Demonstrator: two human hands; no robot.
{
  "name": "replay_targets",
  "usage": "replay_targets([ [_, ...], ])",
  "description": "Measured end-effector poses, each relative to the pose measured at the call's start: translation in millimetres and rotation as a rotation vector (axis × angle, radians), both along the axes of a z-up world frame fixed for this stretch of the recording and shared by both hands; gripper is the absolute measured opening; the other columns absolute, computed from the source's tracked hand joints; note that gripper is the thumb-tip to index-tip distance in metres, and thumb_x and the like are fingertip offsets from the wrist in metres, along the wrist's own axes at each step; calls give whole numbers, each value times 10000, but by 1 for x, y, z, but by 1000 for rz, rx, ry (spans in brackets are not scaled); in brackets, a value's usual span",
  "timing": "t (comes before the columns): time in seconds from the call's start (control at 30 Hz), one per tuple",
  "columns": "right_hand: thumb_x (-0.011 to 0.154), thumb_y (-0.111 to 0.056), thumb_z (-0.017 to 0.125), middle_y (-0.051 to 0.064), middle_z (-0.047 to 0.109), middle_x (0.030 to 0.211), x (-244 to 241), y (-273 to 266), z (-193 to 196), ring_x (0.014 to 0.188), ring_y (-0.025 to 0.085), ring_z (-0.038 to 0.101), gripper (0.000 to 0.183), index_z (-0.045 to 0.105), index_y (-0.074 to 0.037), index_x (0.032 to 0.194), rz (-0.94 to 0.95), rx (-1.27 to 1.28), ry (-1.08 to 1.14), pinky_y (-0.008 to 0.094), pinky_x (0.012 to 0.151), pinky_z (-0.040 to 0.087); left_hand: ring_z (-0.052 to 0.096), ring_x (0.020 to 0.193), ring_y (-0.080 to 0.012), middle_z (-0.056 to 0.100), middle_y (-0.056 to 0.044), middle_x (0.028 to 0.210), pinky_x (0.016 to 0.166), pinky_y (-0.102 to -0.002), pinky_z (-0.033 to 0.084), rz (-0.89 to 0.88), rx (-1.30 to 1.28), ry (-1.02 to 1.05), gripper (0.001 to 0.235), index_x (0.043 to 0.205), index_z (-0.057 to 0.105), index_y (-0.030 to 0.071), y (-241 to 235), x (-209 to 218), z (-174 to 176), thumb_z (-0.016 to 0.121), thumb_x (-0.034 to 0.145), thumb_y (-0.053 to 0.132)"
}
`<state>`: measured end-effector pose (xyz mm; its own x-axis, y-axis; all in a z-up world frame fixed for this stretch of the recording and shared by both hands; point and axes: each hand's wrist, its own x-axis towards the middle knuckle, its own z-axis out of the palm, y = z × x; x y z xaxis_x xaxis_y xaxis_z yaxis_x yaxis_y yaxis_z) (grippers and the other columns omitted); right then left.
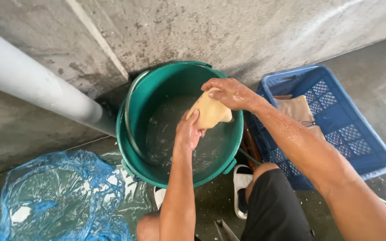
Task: The person washes several beige cloths by hand in a green bucket filled with water. They repeatedly submerge, agitate, and wring each cloth, then place them into a blue plastic basket. The person finishes by rinsing their hands under a hose.
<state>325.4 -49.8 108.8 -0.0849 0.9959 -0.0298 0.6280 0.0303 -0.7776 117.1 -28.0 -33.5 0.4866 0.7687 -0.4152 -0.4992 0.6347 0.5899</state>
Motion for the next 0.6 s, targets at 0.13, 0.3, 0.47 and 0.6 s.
replay_targets([
  [0.13,957,-229,651,132,729,1211,43,-40,21,1142,229,697,364,662,-74,1287,-45,60,52,367,982,536,666,1108,-317,630,-220,1281,883,-436,562,-17,259,85,859,1518,320,16,4,31,47,785,797,64],
  [0.3,829,-206,731,171,674,1247,94,-103,61,1153,269,643,524,600,-47,1311,-92,10,-57,396,972,500,640,1213,-308,612,-229,1330,992,-400,530,-339,938,638,851,1434,401,-44,-14,64,138,876,734,44],
  [0.47,885,-183,749,189,687,1183,108,-186,83,1166,381,576,344,704,-85,1211,-283,232,-451,466,1027,455,729,1029,-359,728,-243,1106,875,-435,576,-425,1296,902,563,1308,569,16,-66,110,216,792,806,137],
  [0.6,815,-83,759,250,662,1211,127,-249,101,1183,437,561,281,681,-61,1084,-462,552,-694,482,986,476,700,916,-421,752,-188,968,793,-530,535,-419,1480,1089,275,1051,689,120,-114,149,250,775,899,333],
])
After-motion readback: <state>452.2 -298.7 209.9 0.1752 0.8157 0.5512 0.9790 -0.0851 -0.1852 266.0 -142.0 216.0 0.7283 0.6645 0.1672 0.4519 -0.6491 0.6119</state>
